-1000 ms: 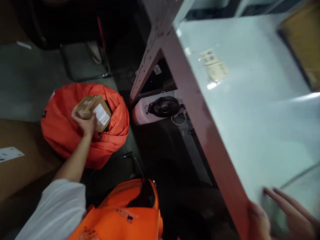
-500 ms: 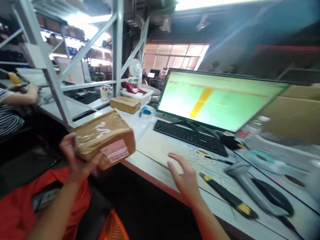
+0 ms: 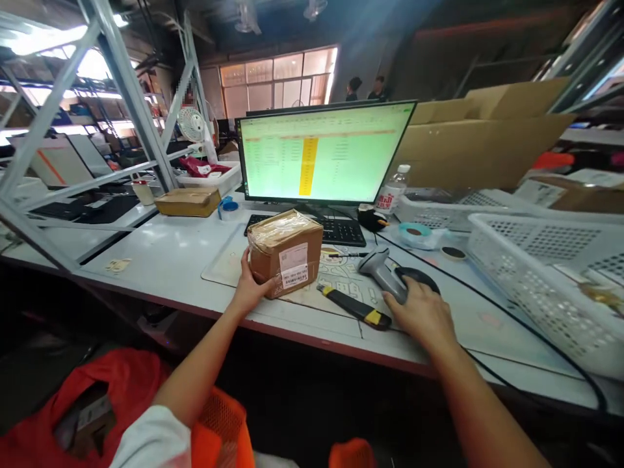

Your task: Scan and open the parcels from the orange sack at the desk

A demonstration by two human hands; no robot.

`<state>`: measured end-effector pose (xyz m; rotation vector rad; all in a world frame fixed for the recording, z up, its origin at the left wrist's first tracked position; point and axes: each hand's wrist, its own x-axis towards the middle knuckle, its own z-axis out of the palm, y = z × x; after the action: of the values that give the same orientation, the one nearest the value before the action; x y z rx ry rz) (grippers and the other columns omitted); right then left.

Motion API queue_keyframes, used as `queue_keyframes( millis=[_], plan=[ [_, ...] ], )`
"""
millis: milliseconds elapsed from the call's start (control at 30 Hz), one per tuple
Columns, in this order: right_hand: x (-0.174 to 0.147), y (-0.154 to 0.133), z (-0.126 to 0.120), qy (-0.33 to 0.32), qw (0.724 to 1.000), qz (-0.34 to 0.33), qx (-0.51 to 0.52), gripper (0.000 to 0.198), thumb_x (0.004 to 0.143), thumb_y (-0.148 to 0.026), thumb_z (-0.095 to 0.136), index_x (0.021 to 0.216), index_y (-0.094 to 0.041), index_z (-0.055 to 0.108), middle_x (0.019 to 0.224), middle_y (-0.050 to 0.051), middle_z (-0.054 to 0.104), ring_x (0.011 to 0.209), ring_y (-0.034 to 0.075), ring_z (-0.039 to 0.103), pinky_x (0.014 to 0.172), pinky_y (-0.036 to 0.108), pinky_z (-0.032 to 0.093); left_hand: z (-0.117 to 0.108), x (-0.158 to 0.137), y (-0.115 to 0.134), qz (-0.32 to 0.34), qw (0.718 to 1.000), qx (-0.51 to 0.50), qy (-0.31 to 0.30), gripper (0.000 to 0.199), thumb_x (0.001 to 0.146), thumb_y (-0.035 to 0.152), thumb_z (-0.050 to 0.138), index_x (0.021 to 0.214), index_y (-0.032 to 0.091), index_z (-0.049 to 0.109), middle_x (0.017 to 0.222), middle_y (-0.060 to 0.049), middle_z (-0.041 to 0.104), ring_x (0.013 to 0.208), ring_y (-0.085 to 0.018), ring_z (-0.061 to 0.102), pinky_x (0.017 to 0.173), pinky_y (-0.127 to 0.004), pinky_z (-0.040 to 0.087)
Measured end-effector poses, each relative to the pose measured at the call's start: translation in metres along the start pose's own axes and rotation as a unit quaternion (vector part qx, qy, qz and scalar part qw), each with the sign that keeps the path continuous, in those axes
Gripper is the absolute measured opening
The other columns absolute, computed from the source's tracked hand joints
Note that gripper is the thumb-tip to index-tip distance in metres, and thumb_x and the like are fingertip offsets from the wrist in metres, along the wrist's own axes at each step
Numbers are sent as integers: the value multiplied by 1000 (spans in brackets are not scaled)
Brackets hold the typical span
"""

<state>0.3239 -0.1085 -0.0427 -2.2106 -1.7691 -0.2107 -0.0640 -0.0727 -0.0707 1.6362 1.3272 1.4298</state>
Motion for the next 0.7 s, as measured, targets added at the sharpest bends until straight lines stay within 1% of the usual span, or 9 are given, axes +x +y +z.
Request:
queue_keyframes(
  millis=[133, 233, 333, 367, 433, 500, 567, 633, 700],
  plan=[
    [19, -23, -3, -66, 998, 13, -20, 65, 96, -42, 49, 145, 1, 51, 122, 30, 66, 110, 42, 64, 91, 51, 50, -3, -4, -4, -36, 999, 14, -18, 93, 75, 51, 89, 149, 25, 41, 146, -16, 62, 132, -31, 63, 111, -45, 54],
    [33, -39, -10, -86, 995, 39, -33, 57, 93, -33, 50, 137, 3, 55, 123, 33, 65, 111, 42, 65, 87, 48, 51, -3, -3, 1, -35, 999, 15, -7, 88, 75, 49, 89, 146, 24, 43, 147, -15, 62, 134, -30, 62, 112, -44, 53],
    [32, -43, -29, -131, 989, 56, -27, 46, 94, -36, 52, 122, -2, 65, 111, 29, 70, 100, 40, 69, 78, 44, 52, -2, -3, 4, -43, 999, 6, -6, 84, 75, 48, 90, 143, 24, 46, 146, -14, 62, 135, -31, 61, 113, -44, 53],
    [26, -42, -39, -143, 989, 34, -4, 41, 94, -39, 54, 114, -6, 69, 103, 24, 72, 94, 38, 70, 74, 43, 52, -1, -4, 4, -45, 999, 3, -7, 84, 74, 48, 90, 142, 24, 46, 146, -14, 62, 135, -31, 61, 113, -44, 53],
    [5, -37, -61, -160, 980, -73, 94, 33, 93, -45, 58, 99, -16, 71, 88, 13, 73, 81, 31, 70, 68, 38, 52, -1, -4, 3, -47, 999, 2, -7, 83, 74, 48, 90, 141, 24, 47, 145, -14, 63, 135, -31, 61, 112, -44, 53],
    [-24, -35, -83, -173, 937, -208, 221, 29, 93, -48, 61, 91, -21, 71, 77, 4, 71, 68, 24, 66, 59, 32, 51, -1, -4, 1, -47, 999, 7, -6, 83, 75, 47, 90, 141, 24, 46, 143, -14, 64, 134, -32, 62, 111, -45, 53],
    [-53, -39, -99, -173, 889, -299, 300, 24, 95, -45, 61, 87, -24, 68, 70, -1, 67, 57, 19, 60, 50, 28, 48, -1, -4, 1, -46, 999, 8, -7, 82, 75, 46, 89, 141, 24, 46, 142, -14, 65, 133, -31, 62, 111, -44, 53],
    [-73, -45, -108, -164, 873, -332, 318, 20, 96, -39, 60, 84, -25, 65, 66, -3, 65, 50, 16, 55, 46, 27, 45, -1, -4, 2, -49, 999, 1, -11, 81, 75, 44, 89, 140, 24, 47, 138, -13, 67, 128, -31, 65, 109, -44, 55],
    [-77, -49, -108, -161, 877, -330, 311, 20, 96, -39, 59, 83, -25, 64, 67, -2, 66, 51, 17, 56, 47, 27, 45, 0, -4, 6, -54, 998, -4, -11, 80, 74, 43, 90, 140, 23, 47, 135, -13, 68, 124, -30, 67, 106, -43, 56]
  ],
)
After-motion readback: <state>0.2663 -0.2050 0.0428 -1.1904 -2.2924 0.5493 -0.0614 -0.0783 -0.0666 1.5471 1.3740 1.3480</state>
